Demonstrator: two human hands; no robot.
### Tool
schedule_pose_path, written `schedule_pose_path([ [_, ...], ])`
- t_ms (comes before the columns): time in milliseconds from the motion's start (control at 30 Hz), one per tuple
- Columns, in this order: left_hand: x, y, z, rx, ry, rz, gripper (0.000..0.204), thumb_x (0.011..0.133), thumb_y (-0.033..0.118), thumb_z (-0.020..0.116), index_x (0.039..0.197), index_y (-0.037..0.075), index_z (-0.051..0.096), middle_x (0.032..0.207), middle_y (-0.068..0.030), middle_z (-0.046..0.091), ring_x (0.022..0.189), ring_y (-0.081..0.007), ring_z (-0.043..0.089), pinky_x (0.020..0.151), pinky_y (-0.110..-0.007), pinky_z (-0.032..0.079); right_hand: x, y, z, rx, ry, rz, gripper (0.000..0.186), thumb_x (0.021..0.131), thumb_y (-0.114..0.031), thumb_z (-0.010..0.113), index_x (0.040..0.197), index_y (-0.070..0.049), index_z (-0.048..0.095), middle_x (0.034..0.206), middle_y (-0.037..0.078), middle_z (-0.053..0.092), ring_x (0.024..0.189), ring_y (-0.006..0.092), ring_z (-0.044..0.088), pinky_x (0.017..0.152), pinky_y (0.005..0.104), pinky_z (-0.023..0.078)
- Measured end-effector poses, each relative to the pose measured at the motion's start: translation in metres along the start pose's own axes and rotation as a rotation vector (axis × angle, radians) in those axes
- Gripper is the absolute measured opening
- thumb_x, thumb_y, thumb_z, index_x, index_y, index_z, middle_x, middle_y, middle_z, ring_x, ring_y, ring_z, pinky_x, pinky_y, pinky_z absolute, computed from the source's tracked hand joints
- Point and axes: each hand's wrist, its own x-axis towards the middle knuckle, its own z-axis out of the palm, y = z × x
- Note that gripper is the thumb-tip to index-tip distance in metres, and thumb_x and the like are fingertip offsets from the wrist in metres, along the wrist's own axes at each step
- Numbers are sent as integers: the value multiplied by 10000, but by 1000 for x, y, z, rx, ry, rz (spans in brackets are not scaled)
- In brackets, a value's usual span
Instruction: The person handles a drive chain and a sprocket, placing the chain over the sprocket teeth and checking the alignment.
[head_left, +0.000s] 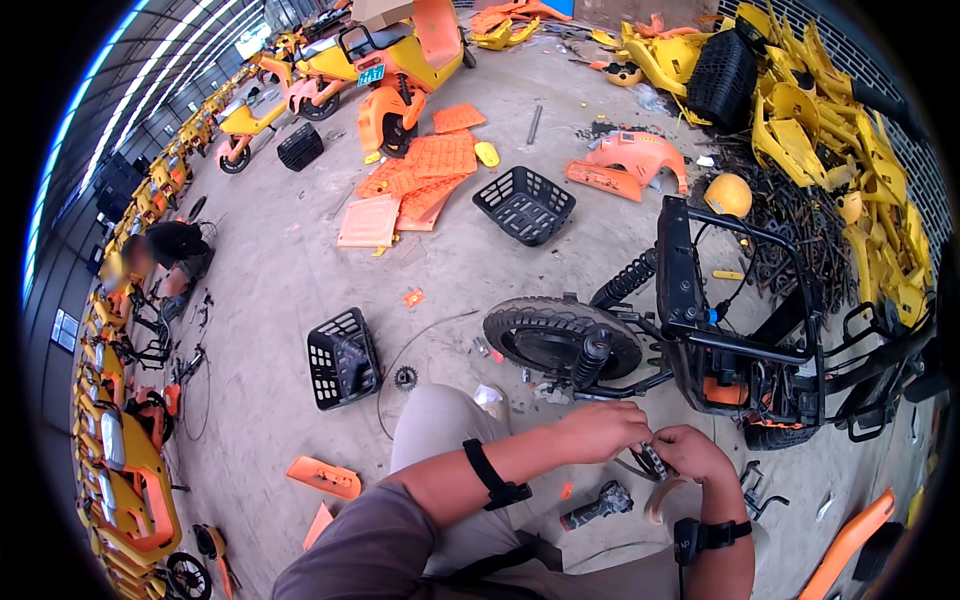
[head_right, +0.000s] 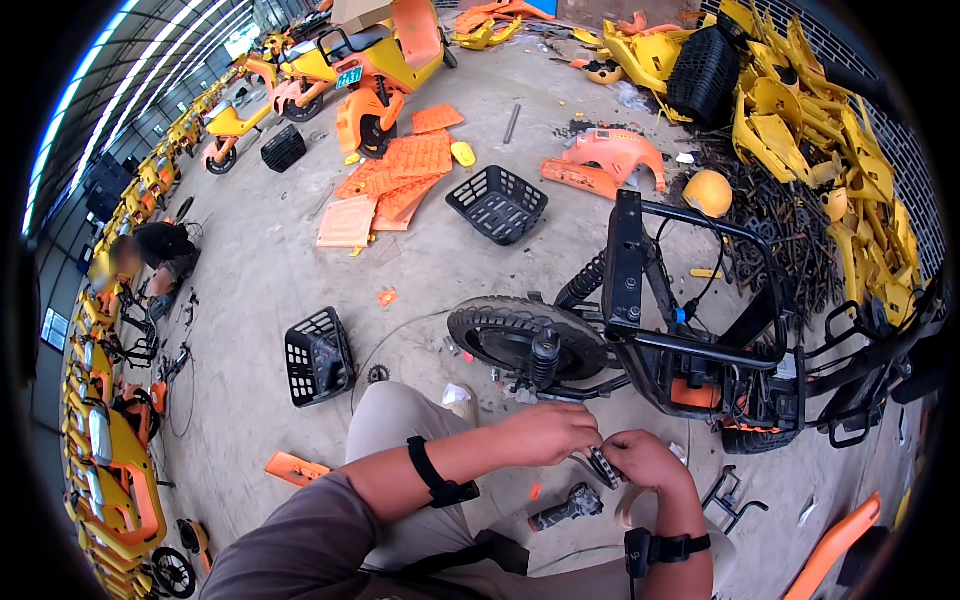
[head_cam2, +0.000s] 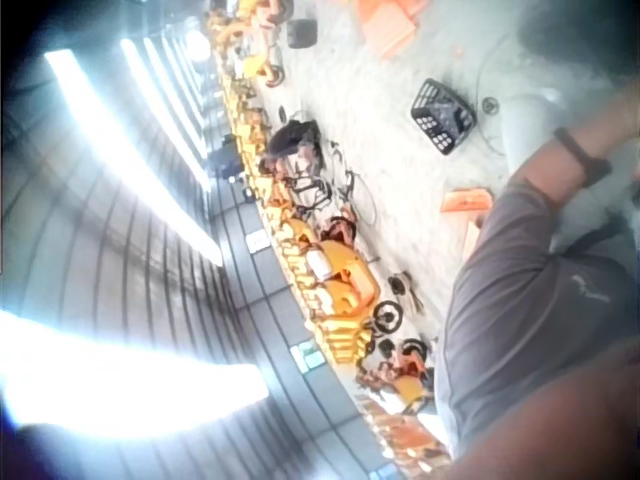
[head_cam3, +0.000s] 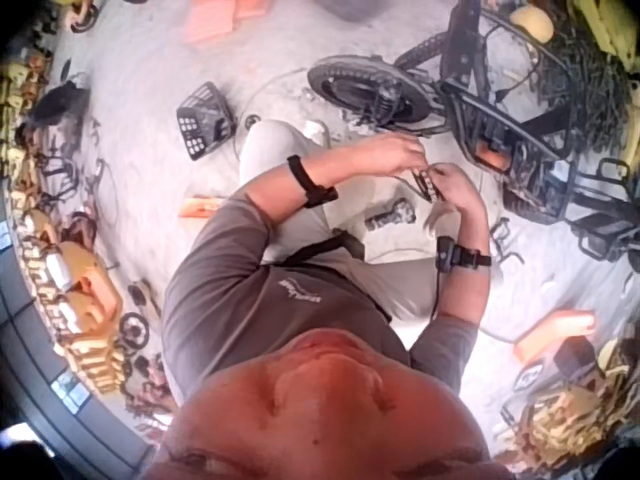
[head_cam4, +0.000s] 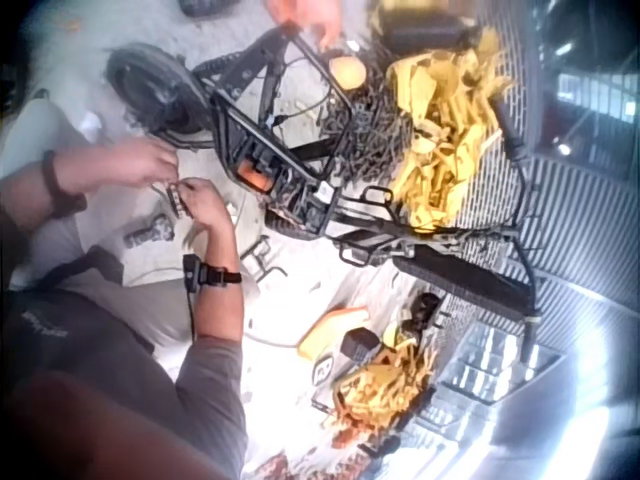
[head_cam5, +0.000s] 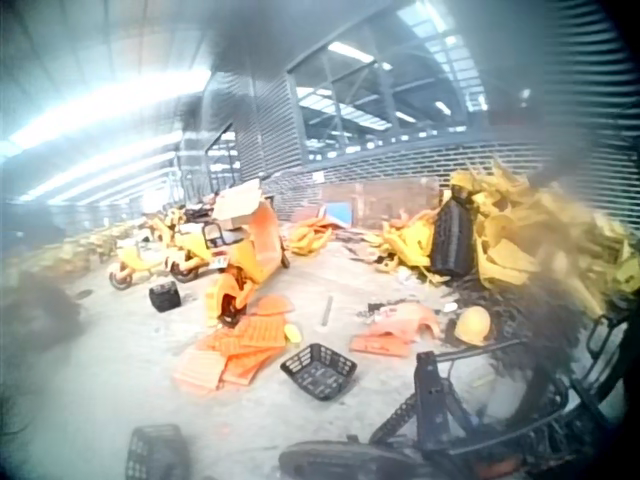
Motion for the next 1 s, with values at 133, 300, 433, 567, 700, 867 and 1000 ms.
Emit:
schedule_pose_path([
  [133,-1,-2,2,6,-12,4,193,761,99,692,942,47,646,899,-79,609,902,-282,604,776,-382,510,-2,-3,-2,-38,-10,87,324,922,-275,606,768,3,665,586,13,558,508,102,497,481,277,400],
  [300,0,-3,4,54,-22,-7,200,776,90,678,968,47,644,900,-84,601,919,-287,599,789,-388,510,-1,1,-4,-9,-8,122,341,915,-292,608,748,1,653,576,12,547,493,104,478,466,282,383],
  [433,1,0,7,75,42,-27,210,781,84,675,986,50,645,917,-86,609,925,-295,602,801,-397,508,-2,4,-5,14,41,86,337,925,-290,598,759,0,645,566,8,528,483,97,462,451,284,366],
  [567,2,-5,9,-50,67,-18,196,803,91,685,993,49,654,945,-93,636,927,-308,616,806,-404,507,-2,7,-5,35,33,28,315,949,-278,588,810,-3,651,571,-5,521,483,85,452,446,271,356],
  [700,2,-1,6,-200,141,-128,183,817,98,705,989,48,669,945,-106,665,905,-316,629,803,-413,507,-2,6,0,160,31,10,271,971,-248,574,877,-9,659,609,-16,539,491,76,456,449,251,357],
  [867,9,-2,-1,-288,229,-175,210,814,99,729,1010,40,682,956,-120,675,895,-311,643,800,-383,515,-8,-2,1,263,142,-128,228,996,-211,538,990,-20,663,686,-21,577,534,57,485,470,227,376],
  [1000,16,-2,-5,-401,308,-266,197,817,77,739,1002,31,690,954,-126,683,903,-283,661,785,-348,519,-10,1,-5,394,97,-197,232,1003,-204,535,1089,-14,636,860,5,641,724,82,598,650,241,483],
])
